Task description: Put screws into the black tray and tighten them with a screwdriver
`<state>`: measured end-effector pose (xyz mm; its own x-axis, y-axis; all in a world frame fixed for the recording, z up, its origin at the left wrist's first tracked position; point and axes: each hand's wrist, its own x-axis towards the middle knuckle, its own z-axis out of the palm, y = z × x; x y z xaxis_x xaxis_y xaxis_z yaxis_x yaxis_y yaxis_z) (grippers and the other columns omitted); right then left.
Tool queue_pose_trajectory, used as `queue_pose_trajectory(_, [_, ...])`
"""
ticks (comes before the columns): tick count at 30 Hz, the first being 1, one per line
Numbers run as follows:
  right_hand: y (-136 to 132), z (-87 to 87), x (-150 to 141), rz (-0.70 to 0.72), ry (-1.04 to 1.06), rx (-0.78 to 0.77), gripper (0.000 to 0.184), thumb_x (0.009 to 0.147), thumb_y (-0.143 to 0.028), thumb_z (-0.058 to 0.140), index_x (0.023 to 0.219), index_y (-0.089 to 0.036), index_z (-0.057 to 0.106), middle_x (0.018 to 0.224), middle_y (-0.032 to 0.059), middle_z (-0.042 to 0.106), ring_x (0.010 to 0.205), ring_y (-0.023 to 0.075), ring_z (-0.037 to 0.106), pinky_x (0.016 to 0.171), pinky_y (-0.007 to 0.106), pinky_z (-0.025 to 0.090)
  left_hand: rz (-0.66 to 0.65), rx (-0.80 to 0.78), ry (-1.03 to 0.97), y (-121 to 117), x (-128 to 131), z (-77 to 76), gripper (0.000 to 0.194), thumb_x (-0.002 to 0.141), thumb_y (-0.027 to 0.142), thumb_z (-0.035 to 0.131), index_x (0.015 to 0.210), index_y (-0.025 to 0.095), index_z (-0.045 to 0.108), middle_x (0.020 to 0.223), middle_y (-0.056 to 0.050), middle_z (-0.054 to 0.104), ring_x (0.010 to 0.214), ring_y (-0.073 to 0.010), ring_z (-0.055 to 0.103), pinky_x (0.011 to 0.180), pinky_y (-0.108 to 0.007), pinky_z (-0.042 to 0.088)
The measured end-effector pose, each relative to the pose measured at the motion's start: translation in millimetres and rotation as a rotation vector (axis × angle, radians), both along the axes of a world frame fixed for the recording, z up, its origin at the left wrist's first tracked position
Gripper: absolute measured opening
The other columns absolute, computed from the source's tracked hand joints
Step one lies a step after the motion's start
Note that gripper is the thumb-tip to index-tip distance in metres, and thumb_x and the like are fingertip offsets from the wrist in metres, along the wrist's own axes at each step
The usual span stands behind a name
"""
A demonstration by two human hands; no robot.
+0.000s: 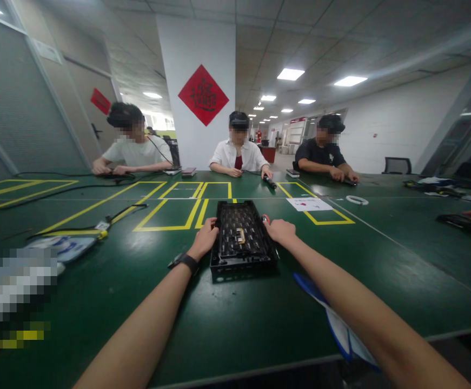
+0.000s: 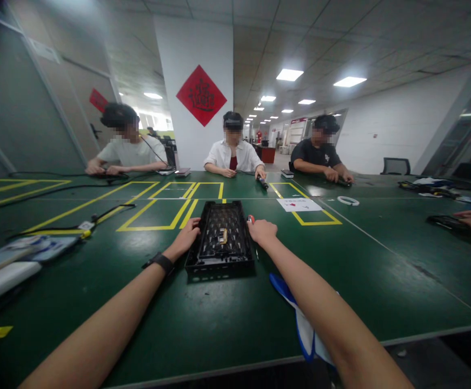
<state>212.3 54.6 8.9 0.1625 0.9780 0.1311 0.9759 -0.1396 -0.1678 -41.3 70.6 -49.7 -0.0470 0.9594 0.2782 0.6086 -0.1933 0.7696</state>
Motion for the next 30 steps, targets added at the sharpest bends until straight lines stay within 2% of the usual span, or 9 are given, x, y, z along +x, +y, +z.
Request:
queue_pose_trajectory(2, [-1.5,9.5,-8.2,0.023,-0.007,0.085,0.067,0.086,-0.055,0.016,0.1,-0.01,0.064,0.102,0.021,0.062,0.098,0.0302,0.058,0.08,0.039,0.041,-0.012,0.001,-0.023,0.2,0.1,0.2,0.044,0.076,0.019,0.04,0.12,0.018,0.042,0.119,-0.008,0.056,0.11,-0.0201,0.051,0.095,-0.036,0.038])
queue_pose_trajectory(4, [-5.8,14.6,-22.6,0.15,-0.002,0.175,0.063,0.087,-0.054,0.015,0.1,-0.014,0.063,0.101,0.0171,0.063,0.096,0.027,0.059,0.079,0.037,0.042,-0.05,0.009,-0.045,-1.2,0.9,1.2,0.044,0.076,0.018,0.039,0.119,0.016,0.042,0.118,-0.009,0.055,0.11,-0.0191,0.051,0.094,-0.034,0.04])
queue_pose_trajectory(7, [-13.4,9.9,-50.2,0.389,-0.011,0.073,0.048,0.084,-0.052,0.034,0.094,-0.016,0.065,0.098,0.0142,0.065,0.093,0.025,0.06,0.078,0.034,0.043,-0.065,0.039,-0.048,-5.1,2.8,3.7,0.044,0.075,0.017,0.039,0.118,0.013,0.042,0.12,-0.011,0.054,0.111,-0.0185,0.05,0.094,-0.032,0.04])
queue_pose_trajectory(12, [-7.2,-5.5,-75.4,0.377,-0.002,-0.01,0.034,0.078,-0.036,0.049,0.095,-0.011,0.065,0.102,0.0198,0.063,0.094,0.0289,0.06,0.077,0.037,0.044,-0.032,0.047,-0.027,-8.7,4.2,5.7,0.044,0.075,0.017,0.04,0.118,0.012,0.043,0.119,-0.011,0.055,0.111,-0.0187,0.051,0.095,-0.032,0.039])
queue_pose_trajectory(17, [8.3,-1.2,-68.2,0.467,0.095,-0.083,0.027,0.072,-0.034,0.058,0.081,-0.01,0.066,0.088,0.017,0.066,0.083,0.0232,0.063,0.07,0.028,0.045,-0.03,0.083,-0.054,-3.5,2.0,1.1,0.042,0.075,0.017,0.039,0.116,0.013,0.046,0.12,-0.01,0.054,0.112,-0.0176,0.05,0.097,-0.031,0.037])
queue_pose_trajectory(21, [-2.6,1.0,-57.8,0.573,0.209,-0.044,0.023,0.081,-0.032,0.049,0.085,-0.012,0.06,0.08,0.0097,0.066,0.073,0.0149,0.063,0.065,0.023,0.046,-0.037,0.09,-0.084,7.1,0.3,-3.8,0.04,0.075,0.018,0.04,0.114,0.014,0.047,0.117,-0.01,0.056,0.109,-0.0178,0.052,0.096,-0.032,0.038])
queue_pose_trajectory(23, [-12.3,-1.2,-52.7,0.676,0.353,-0.061,0.022,0.083,-0.032,0.046,0.091,-0.013,0.056,0.076,0.0053,0.065,0.065,0.0106,0.061,0.06,0.02,0.046,-0.021,0.085,-0.086,12.4,0.2,-5.0,0.039,0.075,0.019,0.041,0.113,0.014,0.048,0.117,-0.01,0.056,0.108,-0.0187,0.052,0.095,-0.034,0.038])
queue_pose_trajectory(27, [-27.8,-3.7,-42.4,0.934,0.808,-0.132,0.031,0.075,-0.031,0.059,0.099,-0.012,0.053,0.073,0.002,0.062,0.06,0.0085,0.058,0.058,0.02,0.046,0.001,0.093,-0.098,16.0,0.6,-5.5,0.039,0.075,0.019,0.041,0.113,0.014,0.049,0.117,-0.01,0.056,0.108,-0.0189,0.052,0.095,-0.034,0.038])
queue_pose_trajectory(30, [-36.5,0.1,-36.3,1.034,0.868,-0.205,0.037,0.072,-0.03,0.062,0.104,-0.012,0.055,0.077,0.0028,0.062,0.062,0.0081,0.057,0.061,0.021,0.046,-0.012,0.104,-0.104,13.0,0.9,-4.8,0.039,0.074,0.017,0.042,0.112,0.015,0.049,0.116,-0.01,0.057,0.108,-0.0181,0.053,0.095,-0.033,0.039])
